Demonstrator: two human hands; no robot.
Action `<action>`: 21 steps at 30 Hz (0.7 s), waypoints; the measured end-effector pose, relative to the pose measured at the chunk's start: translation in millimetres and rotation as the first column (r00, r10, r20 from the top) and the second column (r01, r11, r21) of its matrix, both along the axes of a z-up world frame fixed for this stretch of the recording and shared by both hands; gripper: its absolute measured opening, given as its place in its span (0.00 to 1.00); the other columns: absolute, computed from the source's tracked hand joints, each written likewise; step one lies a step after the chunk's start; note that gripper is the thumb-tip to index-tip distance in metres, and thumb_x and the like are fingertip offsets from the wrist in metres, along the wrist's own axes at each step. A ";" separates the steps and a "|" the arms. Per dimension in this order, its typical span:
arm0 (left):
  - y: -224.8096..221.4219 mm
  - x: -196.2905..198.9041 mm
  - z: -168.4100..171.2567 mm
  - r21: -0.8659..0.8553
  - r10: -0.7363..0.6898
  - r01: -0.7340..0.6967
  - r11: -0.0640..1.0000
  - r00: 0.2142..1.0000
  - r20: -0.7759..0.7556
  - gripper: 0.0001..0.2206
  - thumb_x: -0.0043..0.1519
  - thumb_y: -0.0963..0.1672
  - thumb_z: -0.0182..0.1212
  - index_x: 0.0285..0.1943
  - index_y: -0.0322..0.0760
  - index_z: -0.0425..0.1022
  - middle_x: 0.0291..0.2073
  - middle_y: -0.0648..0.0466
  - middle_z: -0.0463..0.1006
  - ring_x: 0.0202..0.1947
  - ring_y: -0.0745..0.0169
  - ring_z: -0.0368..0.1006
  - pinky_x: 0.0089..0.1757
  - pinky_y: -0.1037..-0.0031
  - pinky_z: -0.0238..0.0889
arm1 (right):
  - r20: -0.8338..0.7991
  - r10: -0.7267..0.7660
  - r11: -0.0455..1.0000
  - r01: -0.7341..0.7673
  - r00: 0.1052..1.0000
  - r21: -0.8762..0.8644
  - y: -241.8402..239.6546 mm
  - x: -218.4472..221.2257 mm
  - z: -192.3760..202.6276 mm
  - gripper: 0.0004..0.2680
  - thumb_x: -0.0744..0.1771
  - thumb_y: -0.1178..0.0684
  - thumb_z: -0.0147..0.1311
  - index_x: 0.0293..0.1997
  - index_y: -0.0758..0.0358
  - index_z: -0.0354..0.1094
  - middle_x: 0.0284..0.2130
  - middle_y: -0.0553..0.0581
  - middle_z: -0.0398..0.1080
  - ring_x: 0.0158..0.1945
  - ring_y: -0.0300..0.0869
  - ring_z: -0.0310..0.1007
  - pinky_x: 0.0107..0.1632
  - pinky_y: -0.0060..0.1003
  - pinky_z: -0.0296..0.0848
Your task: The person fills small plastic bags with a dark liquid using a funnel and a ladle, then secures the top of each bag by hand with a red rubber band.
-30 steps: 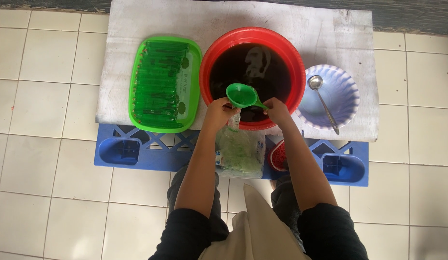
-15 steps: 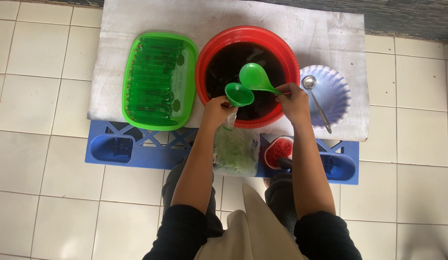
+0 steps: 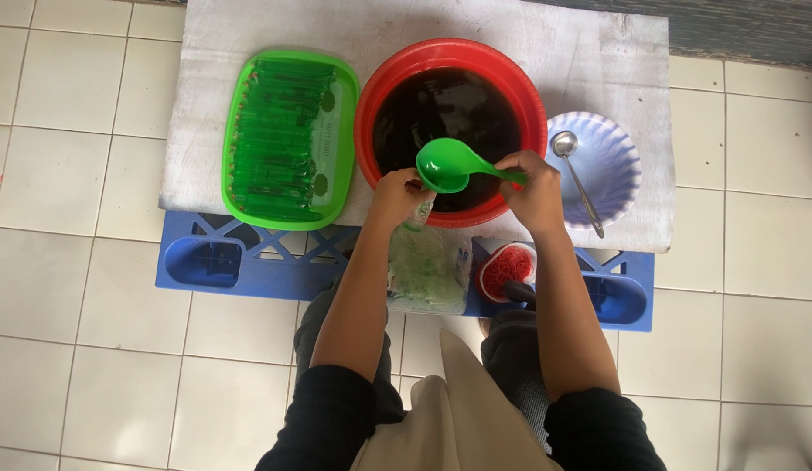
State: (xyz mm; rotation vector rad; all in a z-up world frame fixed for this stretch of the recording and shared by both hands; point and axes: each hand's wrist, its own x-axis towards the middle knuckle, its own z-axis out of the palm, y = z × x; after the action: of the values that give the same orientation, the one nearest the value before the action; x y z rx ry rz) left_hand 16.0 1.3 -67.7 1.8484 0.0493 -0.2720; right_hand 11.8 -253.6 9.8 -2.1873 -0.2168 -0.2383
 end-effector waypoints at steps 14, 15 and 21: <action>1.0 2.2 9.2 -0.044 -0.025 0.023 0.999 0.999 -0.024 0.18 0.56 0.41 0.75 0.53 0.26 0.79 0.47 0.34 0.80 0.43 0.39 0.81 0.46 0.56 0.74 | -0.548 -0.386 0.779 -0.055 0.742 -0.624 -18.0 43.9 -181.2 0.10 0.67 0.53 0.52 0.50 0.40 0.74 0.49 0.48 0.75 0.61 0.49 0.71 0.62 0.66 0.57; 0.8 0.8 9.2 -0.039 -0.018 0.016 0.999 0.999 -0.030 0.18 0.56 0.41 0.75 0.53 0.26 0.79 0.47 0.34 0.80 0.42 0.38 0.81 0.45 0.55 0.74 | -0.566 -0.388 0.752 -0.106 0.727 -0.651 -16.7 42.9 -195.0 0.10 0.67 0.54 0.53 0.50 0.39 0.74 0.50 0.47 0.75 0.62 0.47 0.70 0.63 0.67 0.55; 7.2 -1.5 13.8 -0.062 -0.011 0.006 0.998 0.997 -0.071 0.18 0.56 0.42 0.76 0.54 0.29 0.80 0.46 0.38 0.81 0.43 0.44 0.82 0.45 0.58 0.74 | -0.637 -0.309 0.847 -0.101 0.706 -0.523 -4.6 41.4 -227.1 0.11 0.67 0.53 0.53 0.52 0.38 0.75 0.49 0.46 0.76 0.59 0.47 0.73 0.62 0.62 0.63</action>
State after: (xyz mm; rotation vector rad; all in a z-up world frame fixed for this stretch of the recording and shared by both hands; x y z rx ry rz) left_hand 14.5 8.6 -53.9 1.7772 0.0815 -0.3421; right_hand 53.2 -258.2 -217.3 -2.6603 0.3351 0.6967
